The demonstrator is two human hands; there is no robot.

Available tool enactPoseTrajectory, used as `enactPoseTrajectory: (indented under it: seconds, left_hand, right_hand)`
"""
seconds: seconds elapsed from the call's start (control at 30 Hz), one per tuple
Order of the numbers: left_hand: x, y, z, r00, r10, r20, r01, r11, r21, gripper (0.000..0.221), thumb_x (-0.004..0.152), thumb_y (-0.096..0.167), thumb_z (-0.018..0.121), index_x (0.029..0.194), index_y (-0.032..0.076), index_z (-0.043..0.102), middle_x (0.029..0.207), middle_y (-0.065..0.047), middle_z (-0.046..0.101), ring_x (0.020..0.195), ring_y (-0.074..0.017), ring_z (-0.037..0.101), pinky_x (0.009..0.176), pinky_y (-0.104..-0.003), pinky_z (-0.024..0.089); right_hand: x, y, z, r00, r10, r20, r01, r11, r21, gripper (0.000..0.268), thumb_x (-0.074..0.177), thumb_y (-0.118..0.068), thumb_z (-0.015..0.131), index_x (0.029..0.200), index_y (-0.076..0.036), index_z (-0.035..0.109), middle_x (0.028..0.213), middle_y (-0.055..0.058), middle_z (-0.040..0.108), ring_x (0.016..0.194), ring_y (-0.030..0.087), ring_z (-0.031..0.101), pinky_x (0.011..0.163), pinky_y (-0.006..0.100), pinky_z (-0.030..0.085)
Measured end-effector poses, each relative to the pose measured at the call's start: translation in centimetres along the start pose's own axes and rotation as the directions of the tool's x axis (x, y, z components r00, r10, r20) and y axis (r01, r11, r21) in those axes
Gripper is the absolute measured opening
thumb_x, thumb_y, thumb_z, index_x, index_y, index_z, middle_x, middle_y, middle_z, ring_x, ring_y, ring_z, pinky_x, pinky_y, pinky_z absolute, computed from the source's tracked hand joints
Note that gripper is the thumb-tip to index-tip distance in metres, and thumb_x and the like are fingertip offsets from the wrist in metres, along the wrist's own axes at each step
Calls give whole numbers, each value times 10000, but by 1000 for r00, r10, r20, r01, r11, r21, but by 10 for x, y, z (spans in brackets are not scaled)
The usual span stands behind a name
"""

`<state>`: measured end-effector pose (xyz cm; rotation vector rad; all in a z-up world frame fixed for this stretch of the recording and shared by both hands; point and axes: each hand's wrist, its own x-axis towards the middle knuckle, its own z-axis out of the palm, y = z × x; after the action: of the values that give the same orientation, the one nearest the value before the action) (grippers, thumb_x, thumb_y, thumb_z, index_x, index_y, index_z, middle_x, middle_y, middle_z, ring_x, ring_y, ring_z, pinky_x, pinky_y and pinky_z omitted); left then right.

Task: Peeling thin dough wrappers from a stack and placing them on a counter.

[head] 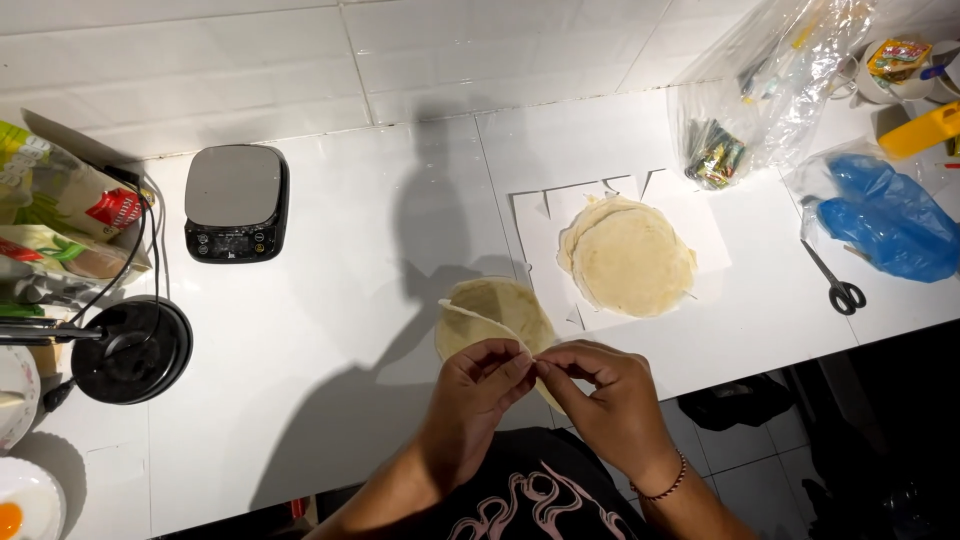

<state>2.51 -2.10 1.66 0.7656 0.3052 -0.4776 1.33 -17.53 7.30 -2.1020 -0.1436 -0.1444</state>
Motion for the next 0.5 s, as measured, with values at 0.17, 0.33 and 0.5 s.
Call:
enactPoseTrajectory:
  seconds: [0.17,0.33,0.5]
  left_hand:
    - [-9,-2,1,1000,3,6,-3,1000,24,76,907,18,728,976,11,695,899,-97,710,871,-185,671,916,-345,576]
    - [-17,-4,0,1000,10,15,-11,999,38,72,915,31,720,981,30,690,877,-74,703,853,-173,674,917,-348,567]
    - [-25,-5,-2,995,42,87,-48,996,70,67,907,17,725,954,-29,714,894,-119,744,900,-179,699,1003,-361,597]
  right_hand:
    - [-9,5,-3,992,114,52,-120,985,121,101,918,-87,707,876,-67,796,804,14,778,750,86,690,676,213,556]
    - [-18,5,-3,990,131,53,-139,969,204,239,977,-152,629,859,-34,801,804,40,783,790,121,719,739,246,586]
    - [-22,2,-1,972,235,28,-236,949,208,68,807,-75,829,869,-50,841,827,60,841,763,102,771,717,205,649]
